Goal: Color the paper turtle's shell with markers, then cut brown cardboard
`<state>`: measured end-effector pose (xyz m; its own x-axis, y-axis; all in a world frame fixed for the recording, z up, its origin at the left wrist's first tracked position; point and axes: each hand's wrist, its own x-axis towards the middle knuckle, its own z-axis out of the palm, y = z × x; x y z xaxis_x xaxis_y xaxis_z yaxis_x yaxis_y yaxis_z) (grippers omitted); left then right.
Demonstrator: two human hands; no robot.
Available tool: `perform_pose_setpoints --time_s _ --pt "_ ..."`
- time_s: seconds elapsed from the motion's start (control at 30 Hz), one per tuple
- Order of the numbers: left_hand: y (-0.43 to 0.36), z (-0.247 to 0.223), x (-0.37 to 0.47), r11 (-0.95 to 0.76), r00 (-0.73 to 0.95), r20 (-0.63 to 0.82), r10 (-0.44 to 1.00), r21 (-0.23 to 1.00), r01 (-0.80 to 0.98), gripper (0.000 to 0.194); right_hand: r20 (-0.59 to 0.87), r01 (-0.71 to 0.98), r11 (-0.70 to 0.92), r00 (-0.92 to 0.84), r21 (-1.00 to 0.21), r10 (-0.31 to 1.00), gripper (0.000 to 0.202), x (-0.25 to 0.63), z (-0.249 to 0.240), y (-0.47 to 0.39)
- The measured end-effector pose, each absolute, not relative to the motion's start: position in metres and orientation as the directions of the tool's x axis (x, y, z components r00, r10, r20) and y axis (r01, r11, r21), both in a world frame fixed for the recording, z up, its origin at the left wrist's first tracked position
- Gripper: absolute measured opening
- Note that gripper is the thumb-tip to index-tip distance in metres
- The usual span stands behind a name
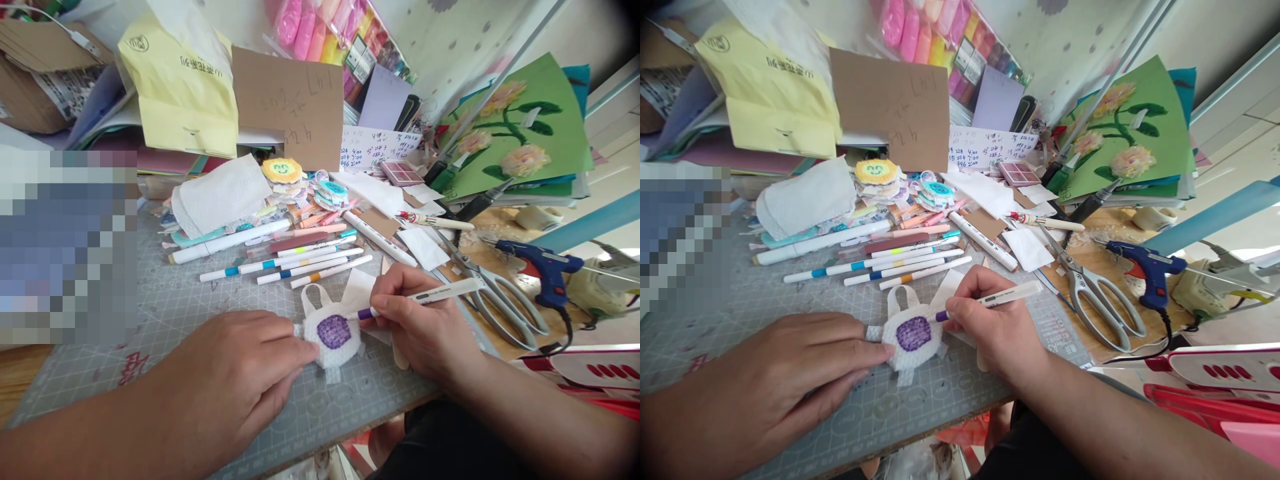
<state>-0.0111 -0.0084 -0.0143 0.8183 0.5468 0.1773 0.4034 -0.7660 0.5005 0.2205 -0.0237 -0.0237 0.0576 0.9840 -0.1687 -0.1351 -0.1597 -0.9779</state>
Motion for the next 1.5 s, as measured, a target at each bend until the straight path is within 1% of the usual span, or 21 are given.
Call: perform_pose_setpoints --time_s 0.1,0.2,0.27,0.33,0.4,0.5,0.63,0.73,0.93,1.03,1.1,1.23,1.37,1.5 --pt "-0.0086 -0.0135 -0.0116 -0.771 0.823 0.175 0.541 0.494 0.402 0.024 -0.119 -0.098 -0.114 0.043 -0.989 0.992 0.017 0.2203 -0.0264 -0.0237" --pt "-0.0086 -0.0118 -0.0120 -0.774 0.822 0.183 0.540 0.492 0.399 0.024 -0.057 0.016 -0.057 0.003 -0.998 0.998 0.016 0.2205 -0.0278 -0.0227" --pt "-0.0085 -0.0113 -0.0120 -0.776 0.821 0.187 0.539 0.489 0.398 0.025 -0.039 0.093 -0.039 -0.002 -0.995 0.999 0.016 0.2204 -0.0268 -0.0219" --pt "-0.0084 -0.0116 -0.0119 -0.778 0.822 0.187 0.538 0.484 0.400 0.025 -0.042 0.122 -0.043 0.012 -0.992 0.999 0.015 0.2198 -0.0246 -0.0214" --pt "-0.0083 -0.0127 -0.0119 -0.778 0.820 0.190 0.540 0.484 0.401 0.025 -0.059 0.097 -0.063 0.041 -0.993 0.997 0.015 0.2190 -0.0223 -0.0211" --pt "-0.0083 -0.0145 -0.0121 -0.774 0.814 0.202 0.545 0.493 0.397 0.025 -0.102 0.014 -0.103 0.072 -0.995 0.992 0.016 0.2188 -0.0209 -0.0213" --pt "-0.0081 -0.0146 -0.0122 -0.775 0.818 0.199 0.539 0.499 0.389 0.025 -0.127 -0.088 -0.125 0.026 -0.988 0.992 0.017 0.2211 -0.0231 -0.0220" --pt "-0.0081 -0.0142 -0.0121 -0.774 0.819 0.190 0.542 0.494 0.397 0.025 -0.141 -0.137 -0.136 0.027 -0.981 0.990 0.017 0.2222 -0.0246 -0.0223" --pt "-0.0085 -0.0126 -0.0110 -0.782 0.818 0.198 0.541 0.477 0.401 0.027 -0.126 -0.045 -0.124 0.044 -0.991 0.991 0.016 0.2217 -0.0236 -0.0228" --pt "-0.0086 -0.0112 -0.0112 -0.782 0.820 0.191 0.540 0.472 0.406 0.028 -0.132 -0.070 -0.131 0.001 -0.989 0.991 0.016 0.2221 -0.0231 -0.0234" --pt "-0.0084 -0.0106 -0.0115 -0.779 0.820 0.178 0.544 0.471 0.414 0.028 -0.135 -0.083 -0.134 0.006 -0.987 0.991 0.016 0.2223 -0.0230 -0.0236" --pt "-0.0077 -0.0097 -0.0115 -0.778 0.818 0.182 0.546 0.471 0.415 0.027 -0.117 0.002 -0.117 -0.012 -0.993 0.993 0.016 0.2217 -0.0222 -0.0233" --pt "-0.0073 -0.0091 -0.0115 -0.781 0.822 0.170 0.543 0.464 0.419 0.028 -0.125 -0.008 -0.125 -0.015 -0.992 0.992 0.017 0.2204 -0.0208 -0.0227" --pt "-0.0071 -0.0096 -0.0115 -0.778 0.819 0.177 0.546 0.469 0.417 0.028 -0.105 0.060 -0.103 -0.029 -0.993 0.994 0.017 0.2199 -0.0209 -0.0224"
